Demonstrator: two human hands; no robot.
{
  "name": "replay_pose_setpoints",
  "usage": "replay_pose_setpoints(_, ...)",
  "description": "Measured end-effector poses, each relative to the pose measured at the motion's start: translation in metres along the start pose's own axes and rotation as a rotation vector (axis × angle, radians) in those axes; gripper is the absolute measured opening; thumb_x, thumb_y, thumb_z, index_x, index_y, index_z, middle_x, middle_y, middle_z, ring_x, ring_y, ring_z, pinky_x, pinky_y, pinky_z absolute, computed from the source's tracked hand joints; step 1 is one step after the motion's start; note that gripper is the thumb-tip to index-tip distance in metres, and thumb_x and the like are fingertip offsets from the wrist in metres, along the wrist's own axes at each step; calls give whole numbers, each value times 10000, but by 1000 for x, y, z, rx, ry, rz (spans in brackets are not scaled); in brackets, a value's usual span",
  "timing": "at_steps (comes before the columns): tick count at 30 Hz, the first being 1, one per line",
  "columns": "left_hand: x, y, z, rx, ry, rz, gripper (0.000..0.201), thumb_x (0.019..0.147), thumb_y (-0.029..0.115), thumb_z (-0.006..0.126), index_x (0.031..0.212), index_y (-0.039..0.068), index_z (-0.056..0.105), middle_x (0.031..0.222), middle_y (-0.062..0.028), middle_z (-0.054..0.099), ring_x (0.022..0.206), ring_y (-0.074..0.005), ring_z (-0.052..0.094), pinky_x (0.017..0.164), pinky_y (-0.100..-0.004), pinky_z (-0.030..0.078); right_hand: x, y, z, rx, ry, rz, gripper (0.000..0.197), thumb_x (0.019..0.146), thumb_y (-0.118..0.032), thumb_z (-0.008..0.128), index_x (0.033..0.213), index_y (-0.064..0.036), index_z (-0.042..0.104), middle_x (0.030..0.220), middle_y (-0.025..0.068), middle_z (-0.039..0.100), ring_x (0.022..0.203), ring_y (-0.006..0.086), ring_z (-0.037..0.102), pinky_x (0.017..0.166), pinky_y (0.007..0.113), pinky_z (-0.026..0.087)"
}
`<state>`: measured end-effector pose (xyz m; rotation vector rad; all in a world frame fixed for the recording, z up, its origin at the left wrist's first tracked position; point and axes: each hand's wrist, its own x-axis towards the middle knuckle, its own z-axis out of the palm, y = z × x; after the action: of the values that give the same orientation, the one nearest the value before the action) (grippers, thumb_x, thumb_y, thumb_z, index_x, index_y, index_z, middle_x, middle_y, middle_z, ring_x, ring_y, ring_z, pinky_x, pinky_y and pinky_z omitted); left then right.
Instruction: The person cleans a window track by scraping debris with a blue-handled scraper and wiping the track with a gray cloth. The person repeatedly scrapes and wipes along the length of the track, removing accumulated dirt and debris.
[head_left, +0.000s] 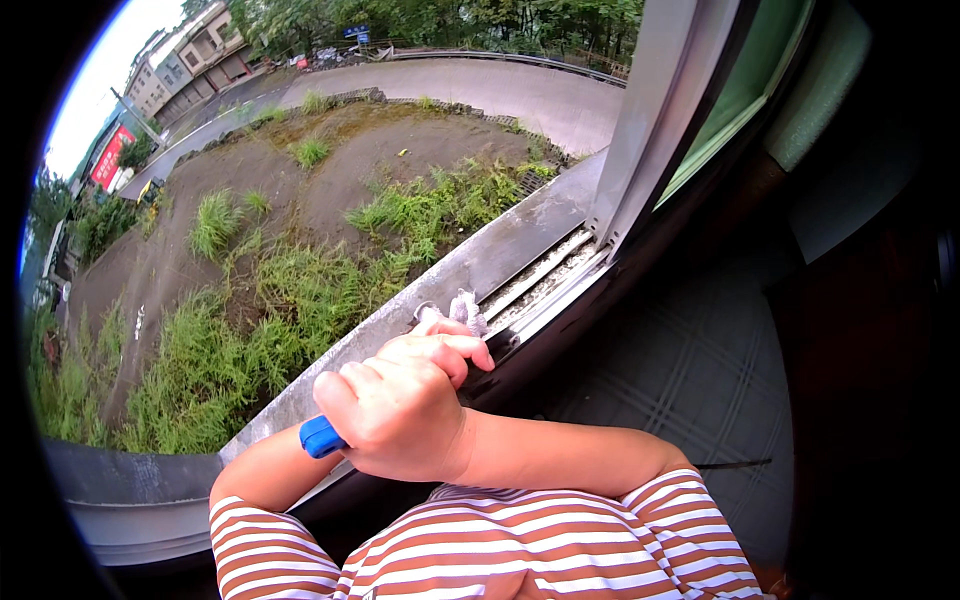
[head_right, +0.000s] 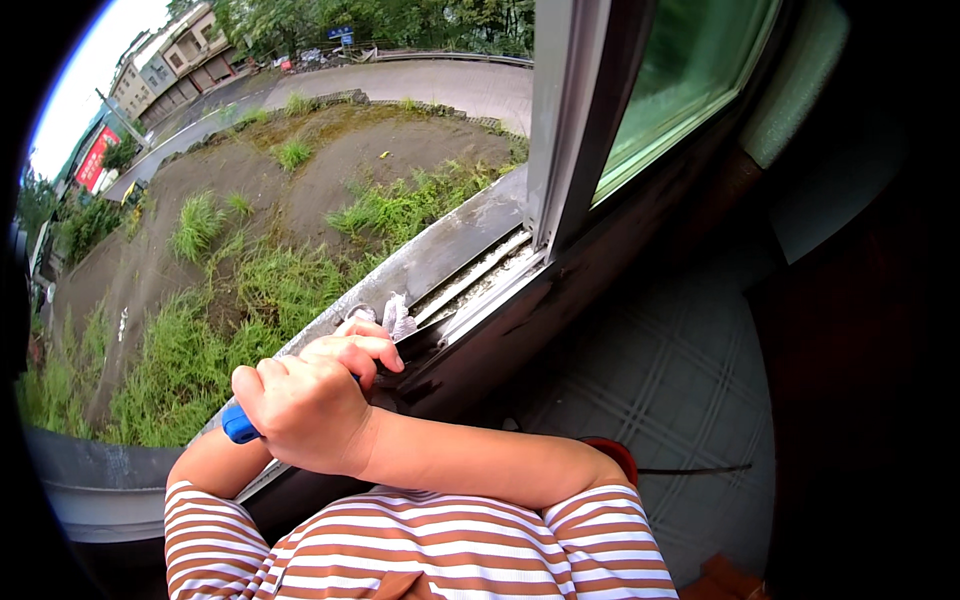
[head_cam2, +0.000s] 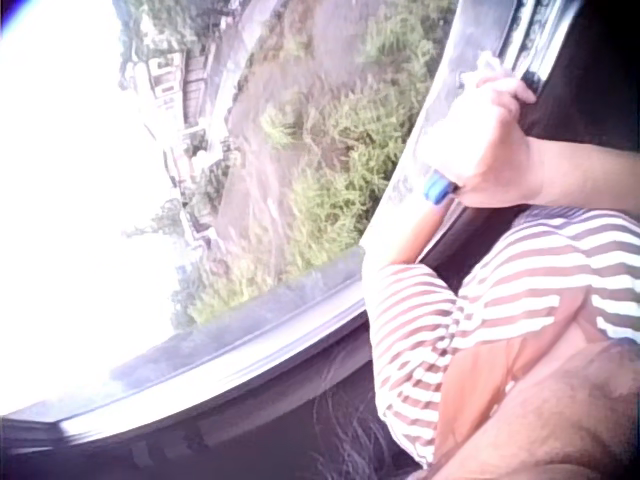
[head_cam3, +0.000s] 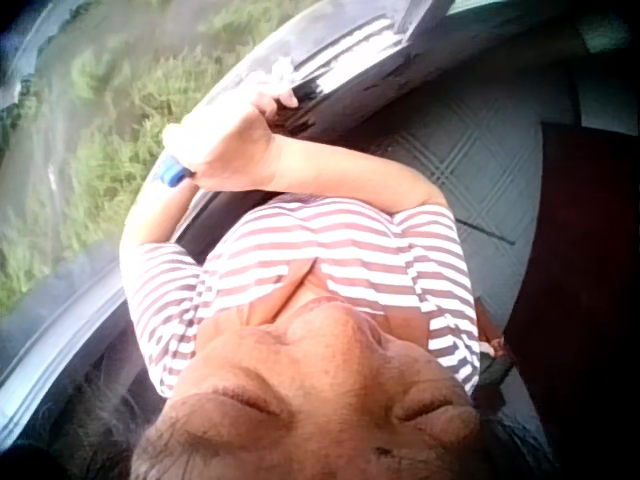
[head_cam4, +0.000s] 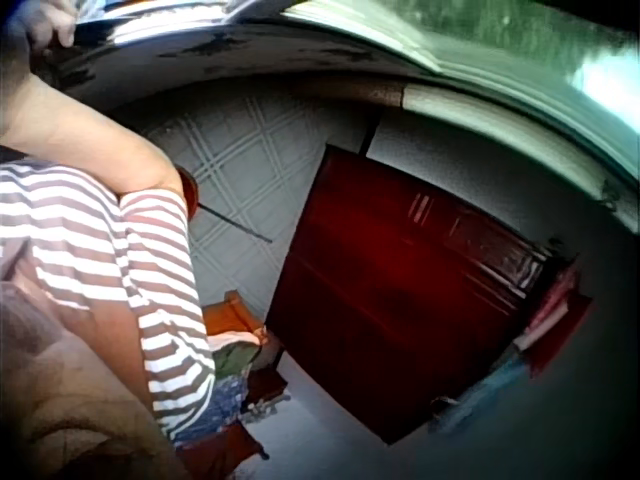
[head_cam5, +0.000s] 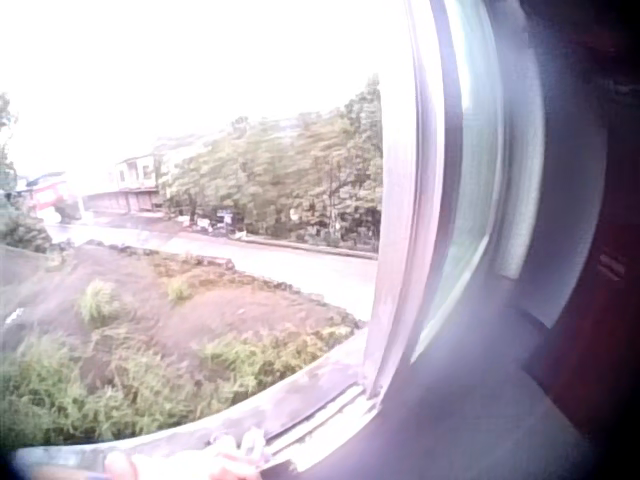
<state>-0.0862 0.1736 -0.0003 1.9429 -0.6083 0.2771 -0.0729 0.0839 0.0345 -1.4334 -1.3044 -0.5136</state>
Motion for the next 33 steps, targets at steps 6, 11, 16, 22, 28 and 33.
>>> replay_pose_setpoints(6, -39, 22, -11, 56, 85, -108, 147, 825, 156, 389, 711, 90, 455, 854, -93, 597, 753, -275, 567, 783, -427, 438, -1, -24, 23, 152, -2, 2, 173, 575, -102, 591, 647, -74, 436, 540, 46, 452, 480, 188, 544, 453, 313, 435)
replay_pose_setpoints(11, -55, 47, -16, 87, 167, -197, 151, 808, 172, 432, 689, 83, 456, 834, -103, 611, 690, -280, 558, 710, -437, 446, -1, -43, 35, 253, 35, 17, 152, 566, -96, 587, 642, -74, 458, 538, 32, 444, 472, 172, 537, 444, 300, 430)
replay_pose_setpoints(16, -68, 61, -21, 74, 197, -267, 135, 791, 175, 475, 695, 80, 485, 823, -118, 636, 675, -288, 570, 696, -447, 449, -7, -54, 43, 323, -3, -12, 99, 652, -105, 552, 697, -58, 478, 586, 56, 465, 510, 182, 520, 460, 297, 419)
replay_pose_setpoints(22, -70, 65, -25, -42, 188, -271, 154, 825, 207, 497, 820, 61, 545, 973, -156, 629, 827, -312, 565, 807, -448, 427, 4, -53, 39, 363, -6, 24, 87, 659, -93, 551, 679, -62, 472, 590, 53, 449, 508, 181, 514, 455, 308, 414)
replay_pose_setpoints(28, -83, 68, 2, 24, 534, -563, 378, 746, 106, 665, 1095, 43, 535, 1124, -151, 549, 1086, -327, 516, 924, -405, 414, 40, 1, 5, 686, -538, 225, 339, 663, -52, 701, 927, -24, 491, 755, 162, 576, 674, 336, 596, 587, 375, 462)
replay_pose_setpoints(33, -110, 98, 22, 792, 501, -675, 561, 680, 157, 725, 1188, 64, 506, 1262, -149, 479, 1164, -374, 432, 984, -457, 358, 74, 20, -6, 1080, -1404, 553, 226, 686, -106, 796, 751, -41, 590, 686, 6, 534, 626, 92, 518, 580, 250, 430)
